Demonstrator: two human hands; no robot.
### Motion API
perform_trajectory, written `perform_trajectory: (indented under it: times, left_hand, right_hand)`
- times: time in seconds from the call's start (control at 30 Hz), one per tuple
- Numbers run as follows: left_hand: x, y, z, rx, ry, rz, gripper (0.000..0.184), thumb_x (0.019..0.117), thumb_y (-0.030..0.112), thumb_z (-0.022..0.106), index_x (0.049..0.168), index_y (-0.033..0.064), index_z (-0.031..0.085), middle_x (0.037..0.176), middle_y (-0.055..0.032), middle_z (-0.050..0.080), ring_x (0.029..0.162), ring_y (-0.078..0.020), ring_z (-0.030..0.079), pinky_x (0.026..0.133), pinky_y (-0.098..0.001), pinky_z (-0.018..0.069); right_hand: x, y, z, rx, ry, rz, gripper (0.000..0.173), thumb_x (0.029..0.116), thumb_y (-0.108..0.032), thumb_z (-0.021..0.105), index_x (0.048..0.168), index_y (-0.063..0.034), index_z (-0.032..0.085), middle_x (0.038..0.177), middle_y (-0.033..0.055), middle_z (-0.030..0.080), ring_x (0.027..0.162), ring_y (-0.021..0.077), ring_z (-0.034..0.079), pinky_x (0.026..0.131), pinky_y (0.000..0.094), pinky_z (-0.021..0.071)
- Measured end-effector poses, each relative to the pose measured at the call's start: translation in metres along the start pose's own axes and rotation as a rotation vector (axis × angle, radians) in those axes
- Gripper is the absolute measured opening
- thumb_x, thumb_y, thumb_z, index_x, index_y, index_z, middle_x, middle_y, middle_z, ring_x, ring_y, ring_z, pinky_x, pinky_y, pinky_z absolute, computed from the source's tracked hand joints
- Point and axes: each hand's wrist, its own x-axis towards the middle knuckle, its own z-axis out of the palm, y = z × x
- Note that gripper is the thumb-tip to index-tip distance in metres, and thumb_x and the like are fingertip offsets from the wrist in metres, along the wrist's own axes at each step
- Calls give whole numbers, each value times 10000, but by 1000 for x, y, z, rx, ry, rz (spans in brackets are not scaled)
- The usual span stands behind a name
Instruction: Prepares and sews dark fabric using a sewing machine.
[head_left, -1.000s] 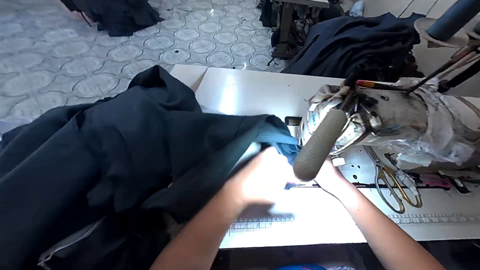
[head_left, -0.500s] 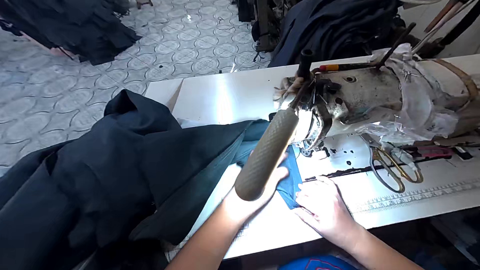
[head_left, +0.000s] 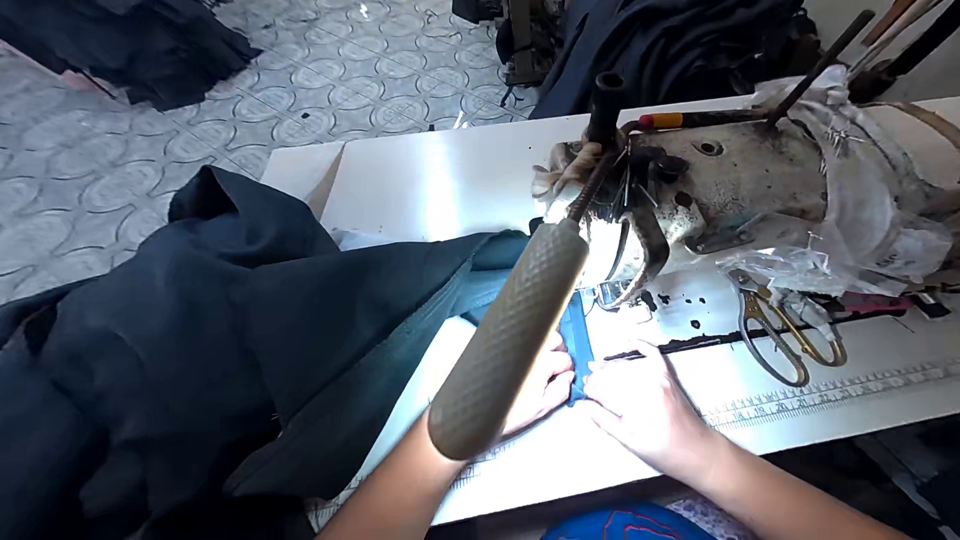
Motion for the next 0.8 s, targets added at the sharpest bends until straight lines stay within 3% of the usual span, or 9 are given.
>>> perform_trajectory:
  times: [0.2, 0.37, 0.43, 0.5, 0.53, 0.6, 0.7, 0.73, 0.8]
  left_hand:
    - [11, -10, 9, 131, 49, -124, 319, 1004, 238, 484, 905, 79, 742, 984, -103, 752, 1132, -310, 699, 1065, -757, 305]
    - [16, -23, 23, 236, 95, -223, 277, 1003, 224, 493, 1005, 101, 742, 1045, -99, 734, 1073, -306, 701, 1076, -735, 304]
    - [12, -26, 29, 256, 140, -218, 239, 982, 225, 524, 1022, 125, 737, 1037, -96, 728, 1058, -306, 687, 1014, -636, 401]
    - [7, -22, 21, 184, 118, -224, 236, 962, 242, 538, 954, 104, 729, 893, -99, 692, 893, -287, 684, 793, -472, 529]
    - [5, -20, 12, 120, 47, -298, 268, 971, 269, 543, 963, 85, 737, 887, -111, 706, 877, -279, 704, 775, -451, 557]
    - [7, -21, -2, 107, -120, -532, 363, 995, 329, 570, 1144, 35, 722, 1110, -178, 706, 1059, -331, 692, 890, -489, 552]
    - [20, -42, 8, 199, -143, -648, 542, 1016, 375, 600, 1387, -18, 562, 1450, -247, 541, 1402, -403, 472, 1132, -520, 395]
    - [23, -51, 12, 202, -139, -632, 556, 1021, 399, 582, 1404, -4, 561, 1477, -242, 526, 1432, -406, 437, 1172, -530, 342]
    - [24, -59, 14, 172, -97, -496, 428, 1009, 378, 576, 1269, 57, 689, 1359, -205, 635, 1345, -400, 532, 1130, -588, 366]
  right_hand:
    - [36, 17, -6, 70, -136, -14, 229, 927, -214, 629, 851, -45, 764, 876, 118, 755, 914, 279, 733, 983, 527, 464]
    - [65, 24, -11, 156, -326, 134, 241, 970, -166, 617, 970, 28, 762, 992, 197, 747, 1025, 360, 712, 1074, 607, 388]
    - [68, 30, -5, 177, -324, 189, 237, 972, -173, 627, 1004, 14, 770, 1041, 194, 746, 1071, 354, 686, 1086, 552, 392]
    - [69, 37, 0, 236, -290, 230, 233, 958, -170, 646, 1007, 20, 771, 1067, 197, 744, 1111, 355, 669, 1099, 529, 388]
    - [70, 39, 1, 281, -287, 261, 233, 957, -163, 652, 1006, 35, 764, 1071, 203, 739, 1129, 347, 658, 1123, 516, 364]
    - [71, 40, 0, 340, -269, 288, 221, 943, -143, 664, 982, 53, 758, 1050, 205, 737, 1122, 321, 658, 1126, 488, 365]
    - [69, 41, 0, 372, -273, 298, 199, 932, -127, 672, 980, 47, 755, 1034, 186, 730, 1103, 283, 645, 1129, 478, 344]
    - [70, 41, 0, 373, -297, 306, 188, 934, -117, 675, 999, 37, 759, 1063, 182, 731, 1132, 288, 634, 1146, 479, 330]
    - [72, 39, -1, 337, -332, 257, 190, 932, -138, 672, 1011, 2, 773, 1084, 165, 735, 1151, 314, 633, 1129, 510, 351]
